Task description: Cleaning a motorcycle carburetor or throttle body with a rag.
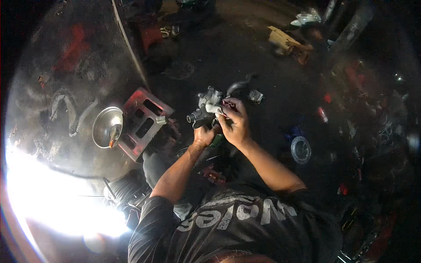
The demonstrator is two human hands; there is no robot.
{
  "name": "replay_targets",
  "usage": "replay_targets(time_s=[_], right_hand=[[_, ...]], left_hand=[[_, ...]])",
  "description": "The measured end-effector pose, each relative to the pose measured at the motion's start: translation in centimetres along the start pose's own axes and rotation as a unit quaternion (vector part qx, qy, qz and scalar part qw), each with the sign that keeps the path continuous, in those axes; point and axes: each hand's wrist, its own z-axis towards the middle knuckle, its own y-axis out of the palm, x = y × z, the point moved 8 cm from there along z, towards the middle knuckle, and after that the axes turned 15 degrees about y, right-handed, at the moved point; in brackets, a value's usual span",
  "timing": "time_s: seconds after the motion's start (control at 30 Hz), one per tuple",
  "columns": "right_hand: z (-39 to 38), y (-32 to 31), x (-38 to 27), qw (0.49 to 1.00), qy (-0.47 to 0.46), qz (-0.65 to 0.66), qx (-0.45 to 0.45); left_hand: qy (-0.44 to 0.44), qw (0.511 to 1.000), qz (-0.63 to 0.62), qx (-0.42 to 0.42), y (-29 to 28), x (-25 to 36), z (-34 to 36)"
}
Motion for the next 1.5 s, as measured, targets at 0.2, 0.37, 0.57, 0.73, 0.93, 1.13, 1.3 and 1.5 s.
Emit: replay_targets(time_s=[0.2, 0.37, 0.57, 0.73, 0.93, 1.13, 1.3, 1.5], right_hand=[[-0.3, 0.6, 3.5, 0.977, 0.180, 0.116, -0.019], [-1.6, -0.2, 3.8, 0.997, 0.072, 0.015, 0.010], [-2.6, -0.1, 10.2, 0.874, 0.414, 0.254, -0.025], [-0.7, -2.1, 0.4, 0.998, 0.035, 0.026, 0.034], [0.2, -1.0, -0.8, 0.947, -0.084, -0.286, -0.119], [1.1, -0.3, -1.1, 0.936, -0.106, -0.304, -0.140], [1.6, 0.2, -0.2, 0.934, -0.136, -0.251, -0.217], [0.9, 0.6, 0.0, 0.951, -0.120, -0.219, -0.180]], left_hand=[[0.079, 0.995, 0.063, 0.002, -0.5, -0.7, -0.8], [0.093, 0.993, 0.036, 0.067, -2.1, -0.8, -0.6], [0.077, 0.994, -0.002, 0.076, -2.4, 0.6, -0.4], [0.066, 0.990, 0.118, 0.039, -2.3, -0.2, -0.1], [0.092, 0.971, 0.222, 0.006, -2.8, 1.7, 0.4], [0.085, 0.965, 0.248, -0.007, -3.4, 2.1, 1.0], [0.071, 0.971, 0.225, -0.036, -3.1, 1.4, 0.6], [0.108, 0.969, 0.223, 0.004, -3.5, 2.2, 0.9]])
